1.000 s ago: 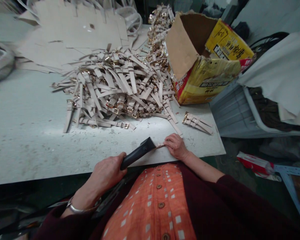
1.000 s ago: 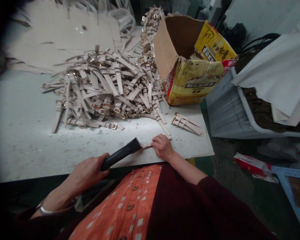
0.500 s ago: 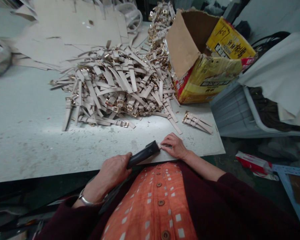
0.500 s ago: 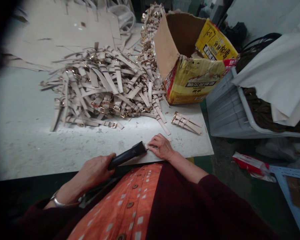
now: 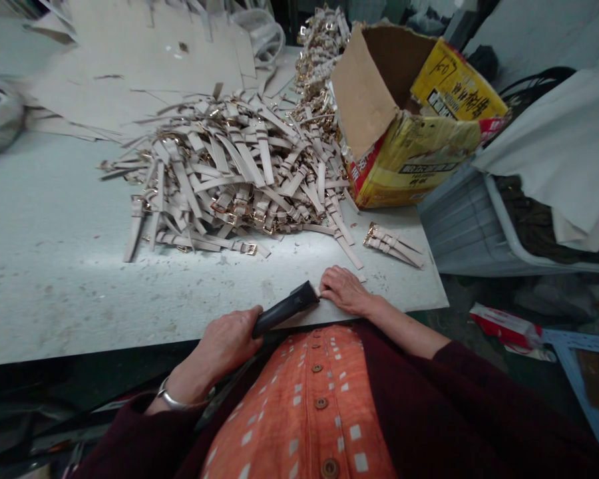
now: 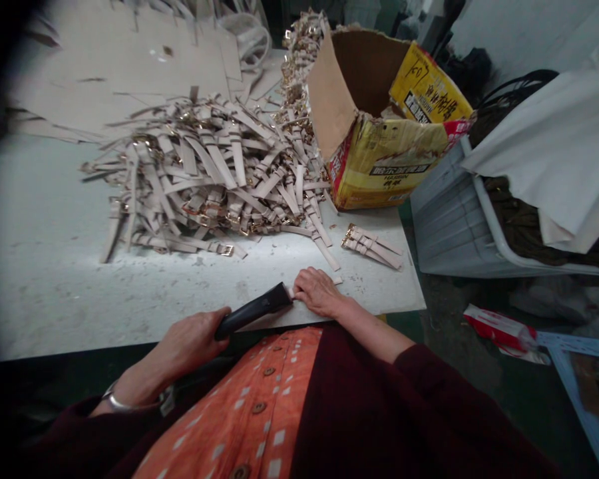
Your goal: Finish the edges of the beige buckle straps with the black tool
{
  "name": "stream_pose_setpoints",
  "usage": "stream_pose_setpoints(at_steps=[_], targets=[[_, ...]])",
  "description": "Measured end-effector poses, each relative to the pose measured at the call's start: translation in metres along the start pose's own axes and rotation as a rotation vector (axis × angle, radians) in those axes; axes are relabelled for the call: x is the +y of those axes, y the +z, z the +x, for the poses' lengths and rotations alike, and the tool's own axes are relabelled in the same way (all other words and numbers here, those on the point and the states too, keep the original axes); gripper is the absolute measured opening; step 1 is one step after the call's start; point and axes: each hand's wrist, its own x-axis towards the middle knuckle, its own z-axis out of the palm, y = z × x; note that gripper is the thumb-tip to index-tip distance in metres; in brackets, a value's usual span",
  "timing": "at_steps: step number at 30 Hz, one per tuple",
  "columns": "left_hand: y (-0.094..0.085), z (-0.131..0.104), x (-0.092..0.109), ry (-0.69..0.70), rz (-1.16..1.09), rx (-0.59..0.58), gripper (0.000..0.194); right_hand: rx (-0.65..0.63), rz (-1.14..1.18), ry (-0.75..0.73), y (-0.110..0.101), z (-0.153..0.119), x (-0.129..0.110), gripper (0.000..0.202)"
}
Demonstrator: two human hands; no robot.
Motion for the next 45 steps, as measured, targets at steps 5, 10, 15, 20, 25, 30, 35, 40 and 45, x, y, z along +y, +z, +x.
stream_pose_setpoints(at_steps=[5,10,15,20,25,30,35,40,45], targets=[[0.0,-0.001,0.003,-0.016,0.005,-0.006,0.029,0.082,-0.123,0.071,0.011,0.0,-0.005,0.005],[0.002,-0.002,0.002,-0.01,0.01,0.003,0.03,0.206,-0.198,0.166,0.025,0.006,-0.007,0.009],[0.004,-0.002,0.002,0.004,-0.001,0.016,0.029,0.335,-0.009,0.324,0.022,0.008,-0.002,0.014],[0.006,-0.003,0.001,-0.001,0.004,0.023,0.032,0.315,0.115,0.115,0.011,-0.016,0.007,0.013],[0.002,-0.003,0.0,0.0,0.025,0.0,0.03,0.296,0.146,0.07,0.012,-0.029,0.011,0.009],[-0.008,0.003,0.006,-0.003,0.055,0.01,0.03,0.303,0.17,0.096,0.015,-0.026,0.011,0.006],[-0.011,-0.003,0.014,-0.058,0.047,0.026,0.031,0.31,0.174,0.115,0.014,-0.026,0.011,0.007],[-0.012,-0.015,0.026,-0.042,0.074,0.037,0.026,0.296,0.19,0.127,0.015,-0.026,0.011,0.007],[-0.018,-0.009,0.048,0.069,0.099,0.028,0.025,0.275,0.21,0.163,0.013,-0.026,0.011,0.004]])
